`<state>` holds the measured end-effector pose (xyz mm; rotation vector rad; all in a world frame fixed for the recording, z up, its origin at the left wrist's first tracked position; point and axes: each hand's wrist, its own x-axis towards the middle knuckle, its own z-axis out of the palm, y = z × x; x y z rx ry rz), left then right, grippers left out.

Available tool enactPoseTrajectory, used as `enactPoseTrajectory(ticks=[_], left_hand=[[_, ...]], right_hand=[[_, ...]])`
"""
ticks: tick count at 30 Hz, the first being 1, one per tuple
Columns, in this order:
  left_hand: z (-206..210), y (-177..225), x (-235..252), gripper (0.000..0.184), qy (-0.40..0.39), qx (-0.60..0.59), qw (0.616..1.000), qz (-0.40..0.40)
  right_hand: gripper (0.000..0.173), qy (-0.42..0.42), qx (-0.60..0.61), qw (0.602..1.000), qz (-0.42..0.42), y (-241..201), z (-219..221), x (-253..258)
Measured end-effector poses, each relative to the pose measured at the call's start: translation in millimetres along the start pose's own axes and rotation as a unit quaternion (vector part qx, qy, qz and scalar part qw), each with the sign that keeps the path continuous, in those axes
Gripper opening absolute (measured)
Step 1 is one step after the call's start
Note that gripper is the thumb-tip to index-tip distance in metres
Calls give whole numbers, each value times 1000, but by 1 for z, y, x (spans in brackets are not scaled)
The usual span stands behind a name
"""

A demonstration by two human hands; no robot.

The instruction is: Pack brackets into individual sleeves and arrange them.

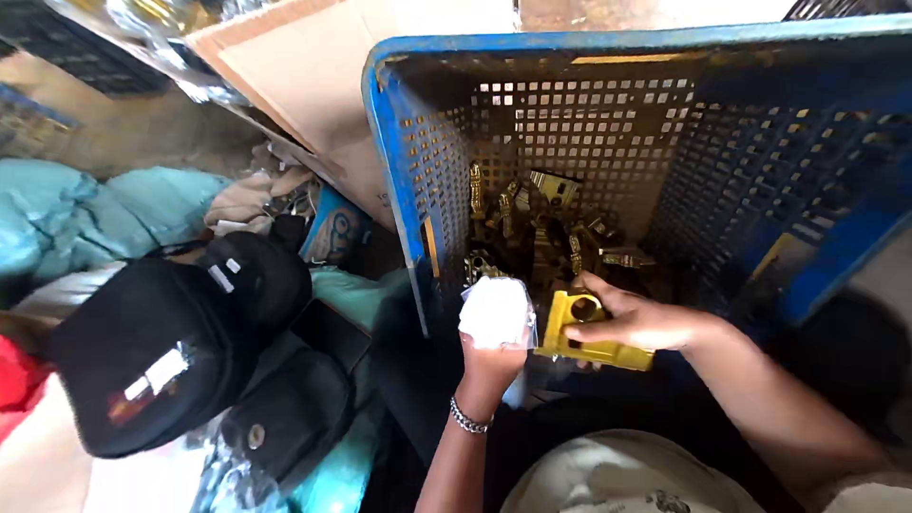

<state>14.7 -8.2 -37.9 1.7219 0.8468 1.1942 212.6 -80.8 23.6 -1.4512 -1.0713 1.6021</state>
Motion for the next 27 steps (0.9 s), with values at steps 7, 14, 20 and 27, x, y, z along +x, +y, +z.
enactPoseTrajectory(ticks=[7, 14, 20, 27], left_hand=[[-10, 40, -17, 41, 1, -94, 978, -188], [-19, 24, -29, 45, -46, 143, 989, 13], [-18, 29, -29, 45, 63, 124, 990, 37], [-19, 29, -39, 37, -47, -106, 991, -60]], right_hand=[[41, 39, -443, 895, -45, 28, 57, 10], [81, 32, -96, 992, -70, 20, 59, 23], [56, 222, -101, 943, -225, 15, 52, 19], [29, -35, -397, 917, 22, -2, 18, 7]])
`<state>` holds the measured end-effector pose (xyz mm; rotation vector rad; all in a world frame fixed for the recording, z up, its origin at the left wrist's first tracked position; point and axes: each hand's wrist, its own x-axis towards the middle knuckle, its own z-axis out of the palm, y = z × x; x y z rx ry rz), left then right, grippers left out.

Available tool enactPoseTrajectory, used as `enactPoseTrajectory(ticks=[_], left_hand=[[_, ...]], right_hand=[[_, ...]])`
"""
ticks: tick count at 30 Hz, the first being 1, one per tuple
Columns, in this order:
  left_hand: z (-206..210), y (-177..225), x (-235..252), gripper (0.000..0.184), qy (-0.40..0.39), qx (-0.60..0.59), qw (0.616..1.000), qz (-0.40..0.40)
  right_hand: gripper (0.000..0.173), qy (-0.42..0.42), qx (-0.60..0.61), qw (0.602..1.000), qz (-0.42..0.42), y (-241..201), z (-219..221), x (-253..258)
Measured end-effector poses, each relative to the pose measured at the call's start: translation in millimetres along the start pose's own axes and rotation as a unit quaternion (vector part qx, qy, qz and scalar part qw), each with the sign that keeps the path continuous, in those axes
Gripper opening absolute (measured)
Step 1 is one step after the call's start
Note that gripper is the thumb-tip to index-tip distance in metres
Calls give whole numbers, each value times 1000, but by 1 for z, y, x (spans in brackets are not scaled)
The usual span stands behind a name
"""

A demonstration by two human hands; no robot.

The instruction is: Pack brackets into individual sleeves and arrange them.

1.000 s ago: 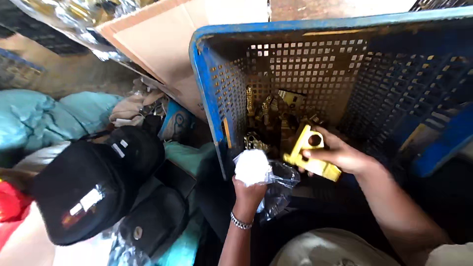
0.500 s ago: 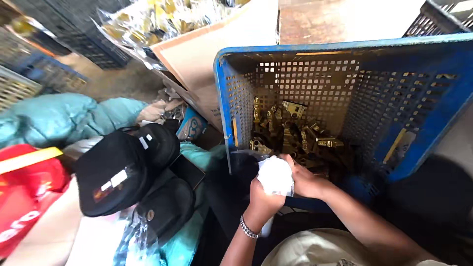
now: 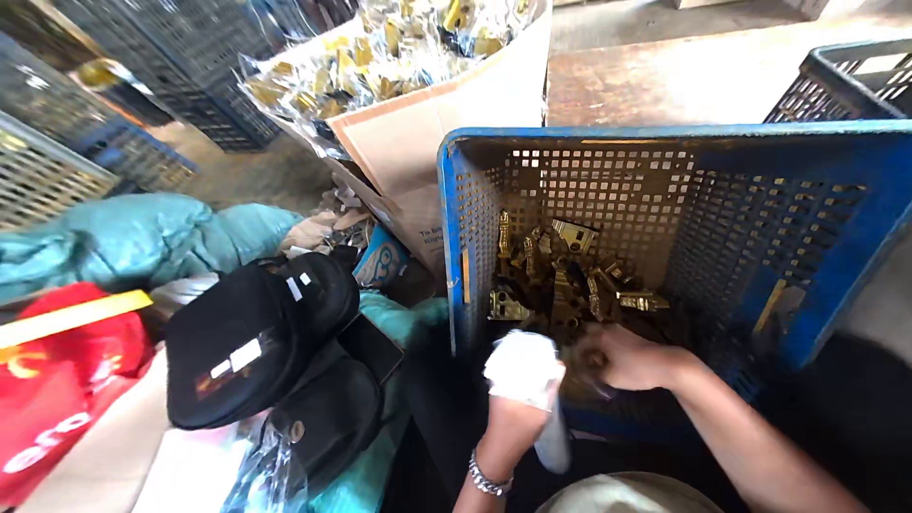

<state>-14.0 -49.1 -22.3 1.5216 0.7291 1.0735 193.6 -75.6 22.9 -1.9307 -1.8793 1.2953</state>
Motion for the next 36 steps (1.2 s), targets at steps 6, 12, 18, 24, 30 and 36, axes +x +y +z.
enactPoseTrajectory(ticks=[6, 12, 18, 24, 30, 36], left_hand=[[-43, 7, 9, 47, 172, -75, 967, -170], [-16, -5, 8, 45, 92, 34, 995, -24], [8, -1, 5, 51, 1, -2, 998, -55], [-7, 2, 17, 39, 2, 34, 985, -172], [-37, 4, 28, 40, 18, -10, 994, -103], [-23, 3, 3, 38, -92, -15, 979, -181]], right_hand=[[23, 211, 367, 855, -298, -12, -55, -19], [45, 116, 249, 950, -149, -37, -3, 14], [19, 133, 343, 927, -73, -11, 38, 14], [11, 88, 413, 901, -95, 10, 46, -2], [32, 176, 560, 805, -87, 7, 71, -2], [33, 104, 390, 904, -143, 7, 60, 3]])
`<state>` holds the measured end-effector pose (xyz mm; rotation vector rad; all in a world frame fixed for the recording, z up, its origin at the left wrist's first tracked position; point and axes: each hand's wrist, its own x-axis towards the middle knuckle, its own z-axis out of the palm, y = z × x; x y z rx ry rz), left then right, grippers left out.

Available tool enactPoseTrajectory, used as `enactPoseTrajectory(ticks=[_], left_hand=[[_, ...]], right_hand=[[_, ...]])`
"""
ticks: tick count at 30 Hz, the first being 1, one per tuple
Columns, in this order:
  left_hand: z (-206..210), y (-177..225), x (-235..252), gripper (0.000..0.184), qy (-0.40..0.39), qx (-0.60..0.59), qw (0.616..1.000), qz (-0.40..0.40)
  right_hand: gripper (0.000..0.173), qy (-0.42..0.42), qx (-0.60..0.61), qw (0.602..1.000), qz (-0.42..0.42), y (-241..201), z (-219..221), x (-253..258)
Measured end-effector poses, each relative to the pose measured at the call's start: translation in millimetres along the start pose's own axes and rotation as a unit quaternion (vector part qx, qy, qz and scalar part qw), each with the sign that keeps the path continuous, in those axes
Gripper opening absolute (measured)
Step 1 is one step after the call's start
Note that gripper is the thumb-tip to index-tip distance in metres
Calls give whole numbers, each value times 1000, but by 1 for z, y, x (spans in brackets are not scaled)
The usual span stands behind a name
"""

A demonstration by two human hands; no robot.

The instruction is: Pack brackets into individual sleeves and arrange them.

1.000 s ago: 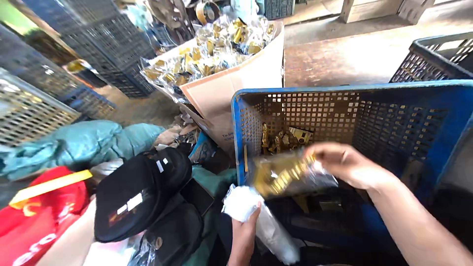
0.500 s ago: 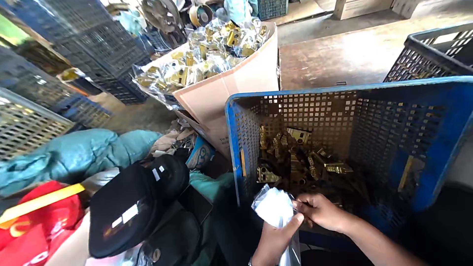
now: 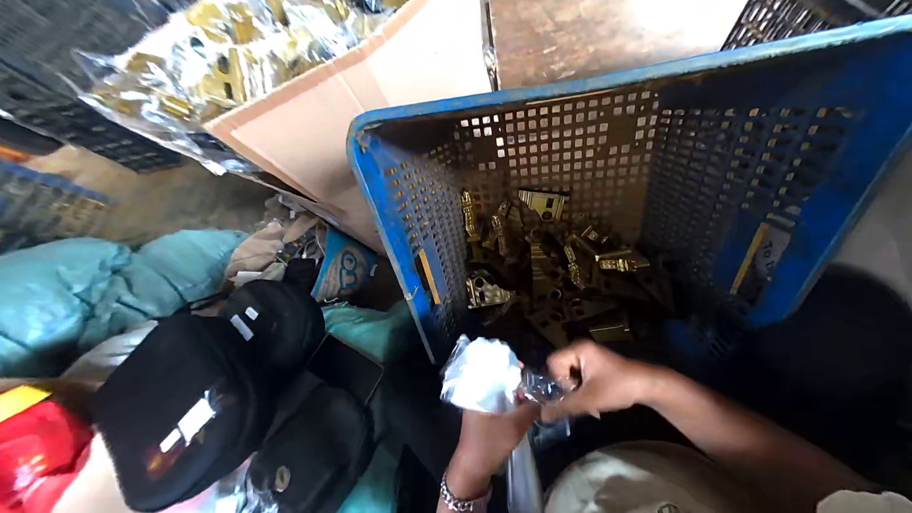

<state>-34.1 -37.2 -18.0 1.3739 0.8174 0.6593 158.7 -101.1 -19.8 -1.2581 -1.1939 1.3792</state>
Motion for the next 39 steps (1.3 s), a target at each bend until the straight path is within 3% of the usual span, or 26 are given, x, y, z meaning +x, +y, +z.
enactPoseTrajectory(ticks=[3, 5, 7, 9, 13, 17, 21, 27, 30, 32, 34, 36, 39], left_hand=[[-22, -24, 8, 35, 100, 87, 987, 95], [-29, -24, 12, 36, 147, 54, 982, 105], [-30, -18, 14, 33, 184, 18, 978, 98], [-28, -13, 15, 29, 212, -1, 973, 95], [-22, -10, 18, 29, 255, -6, 961, 109], [-20, -5, 18, 31, 241, 4, 965, 103], [-21, -3, 19, 33, 243, 5, 965, 97], [-14, -5, 21, 36, 235, -9, 966, 107], [-15, -7, 24, 42, 215, 18, 970, 114], [-11, -9, 28, 45, 200, 45, 972, 118], [-6, -13, 36, 45, 180, 53, 972, 139], [2, -14, 41, 48, 166, 59, 971, 159], [15, -10, 42, 44, 147, 55, 973, 168]], right_hand=[[23, 103, 8, 988, 119, 19, -36, 26], [37, 121, -94, 965, 214, 42, -57, 56], [42, 77, -238, 937, 245, 59, -63, 86], [41, 39, -309, 927, 211, 70, -52, 113], [56, 32, -176, 940, 290, 71, -7, 147], [64, -53, -229, 913, 333, 104, -3, 156], [62, -18, -242, 927, 285, 103, -14, 144], [47, 172, -165, 946, 218, 84, -39, 80], [74, 214, 9, 969, 125, 49, -57, 34], [74, 203, 132, 969, 45, 29, -61, 7], [50, 210, 177, 961, -19, 16, -55, -11], [44, 188, 128, 970, -84, 10, -50, -19], [66, 63, -27, 992, -102, 1, -53, -18]])
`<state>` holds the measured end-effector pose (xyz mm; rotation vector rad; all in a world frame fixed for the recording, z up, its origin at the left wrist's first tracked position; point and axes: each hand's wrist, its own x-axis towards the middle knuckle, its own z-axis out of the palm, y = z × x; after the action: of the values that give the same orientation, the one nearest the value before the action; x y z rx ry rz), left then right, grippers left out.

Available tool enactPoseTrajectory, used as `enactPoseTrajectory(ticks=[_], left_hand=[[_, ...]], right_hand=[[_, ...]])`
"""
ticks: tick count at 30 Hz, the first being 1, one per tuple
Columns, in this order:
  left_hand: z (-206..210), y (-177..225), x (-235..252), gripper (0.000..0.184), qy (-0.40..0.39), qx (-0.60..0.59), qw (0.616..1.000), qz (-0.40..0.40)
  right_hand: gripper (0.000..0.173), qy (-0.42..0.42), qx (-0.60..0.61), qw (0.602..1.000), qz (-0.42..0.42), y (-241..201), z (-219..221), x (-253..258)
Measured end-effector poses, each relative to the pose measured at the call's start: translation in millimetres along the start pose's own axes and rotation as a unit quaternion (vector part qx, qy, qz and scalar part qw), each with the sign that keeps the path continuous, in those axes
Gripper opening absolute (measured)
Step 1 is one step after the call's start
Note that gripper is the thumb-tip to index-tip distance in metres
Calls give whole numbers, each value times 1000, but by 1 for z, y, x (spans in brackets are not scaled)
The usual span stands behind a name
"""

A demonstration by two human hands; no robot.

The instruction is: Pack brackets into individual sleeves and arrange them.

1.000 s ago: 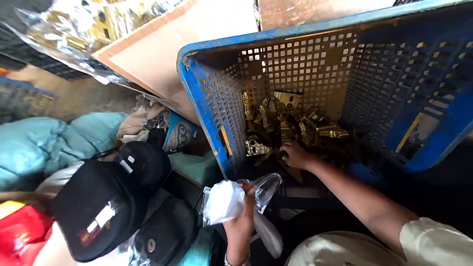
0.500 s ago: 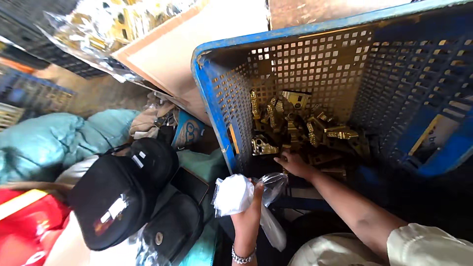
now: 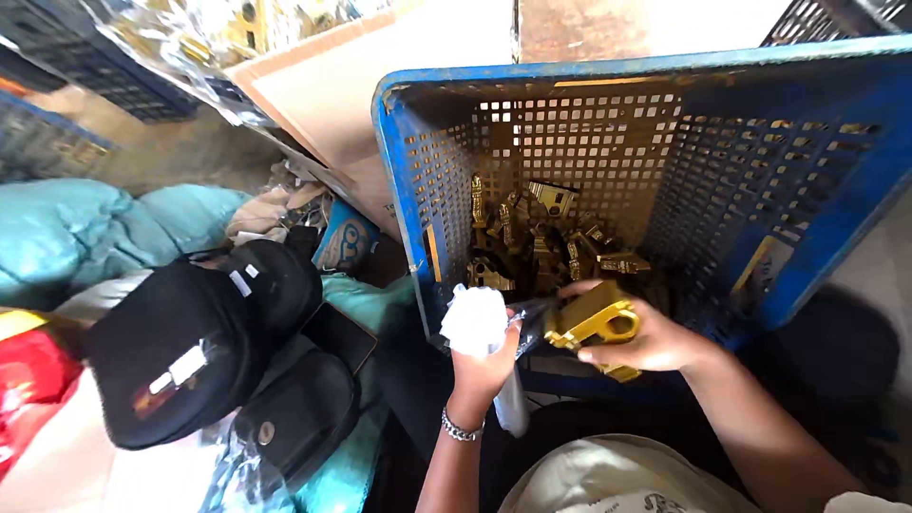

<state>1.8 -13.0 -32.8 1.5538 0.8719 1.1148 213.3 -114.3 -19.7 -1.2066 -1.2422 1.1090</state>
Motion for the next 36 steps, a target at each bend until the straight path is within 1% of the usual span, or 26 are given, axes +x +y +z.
enactPoseTrajectory(ticks=[1, 2, 4, 5, 6, 8, 9, 11, 13, 16, 17, 19, 21, 22, 23, 25, 26, 27, 28, 30, 31, 32, 33, 34, 35, 36], left_hand=[[4, 5, -2, 43, -8, -16, 1000, -11], [7, 11, -5, 40, -15, -41, 998, -36], [11, 25, -7, 36, -10, -96, 991, -96], [11, 31, -5, 33, 1, -116, 986, -121], [8, 34, -3, 31, 11, -126, 982, -142], [0, 35, -3, 28, 26, -120, 980, -156], [-2, 34, -4, 28, 28, -111, 981, -156], [-3, 31, -6, 30, 23, -93, 985, -141], [-5, 25, -11, 36, -4, -58, 992, -112], [-4, 15, -17, 44, -66, 40, 997, 5], [-1, 12, -16, 50, -59, 64, 996, 35], [3, 11, -9, 54, 13, 93, 993, 66], [2, 13, -4, 52, 87, 78, 990, 76], [3, 15, -6, 51, 91, 76, 990, 77], [4, 17, -11, 48, 67, 87, 991, 79], [11, 19, -27, 40, -29, 85, 992, 85], [13, 20, -32, 38, -70, 54, 993, 77], [11, 18, -34, 36, -84, 18, 995, 55], [6, 19, -33, 35, -79, -29, 996, 13], [-13, 22, -29, 35, -44, -129, 986, -92], [-24, 23, -25, 36, -30, -162, 976, -141], [-34, 23, -22, 36, -18, -184, 967, -178], [-40, 23, -20, 34, -3, -186, 963, -197], [-41, 22, -19, 33, 19, -169, 965, -201], [-40, 22, -21, 36, 46, -137, 970, -195], [-36, 22, -21, 45, 68, -115, 973, -187]], right_hand=[[68, -10, -30, 999, 32, -5, 6, 4], [64, 14, -48, 997, 61, -8, 16, 8], [54, 96, -104, 988, 54, -5, 36, 18], [51, 115, -173, 977, 46, -4, 44, 22], [50, 94, -241, 964, 59, -5, 51, 24], [47, -6, -335, 938, 94, -6, 60, 25], [43, -49, -364, 926, 86, -5, 63, 25], [39, -86, -383, 918, 59, 1, 67, 25], [43, -97, -369, 920, 90, 1, 67, 29], [70, -42, -247, 960, 124, 4, 64, 41], [79, -34, -179, 974, 135, 1, 63, 43], [86, -4, -10, 991, 130, -6, 61, 42], [72, 67, 100, 991, 54, -2, 61, 36], [60, 114, 102, 988, 21, 0, 61, 36], [51, 159, 69, 985, -7, 4, 61, 37], [46, 202, -54, 977, -47, 10, 58, 41], [46, 185, -121, 974, -42, 10, 52, 41], [44, 139, -193, 971, -6, 5, 42, 39], [41, 51, -263, 961, 76, -6, 29, 39], [35, -170, -352, 888, 241, -27, 7, 48], [30, -244, -358, 865, 253, -33, -1, 51], [25, -271, -329, 876, 226, -44, -8, 51], [18, -247, -261, 919, 160, -55, -17, 49], [13, -176, -155, 969, 73, -62, -21, 47], [13, -86, -29, 996, -6, -68, -20, 50], [20, -1, 91, 994, -60, -72, -14, 57]])
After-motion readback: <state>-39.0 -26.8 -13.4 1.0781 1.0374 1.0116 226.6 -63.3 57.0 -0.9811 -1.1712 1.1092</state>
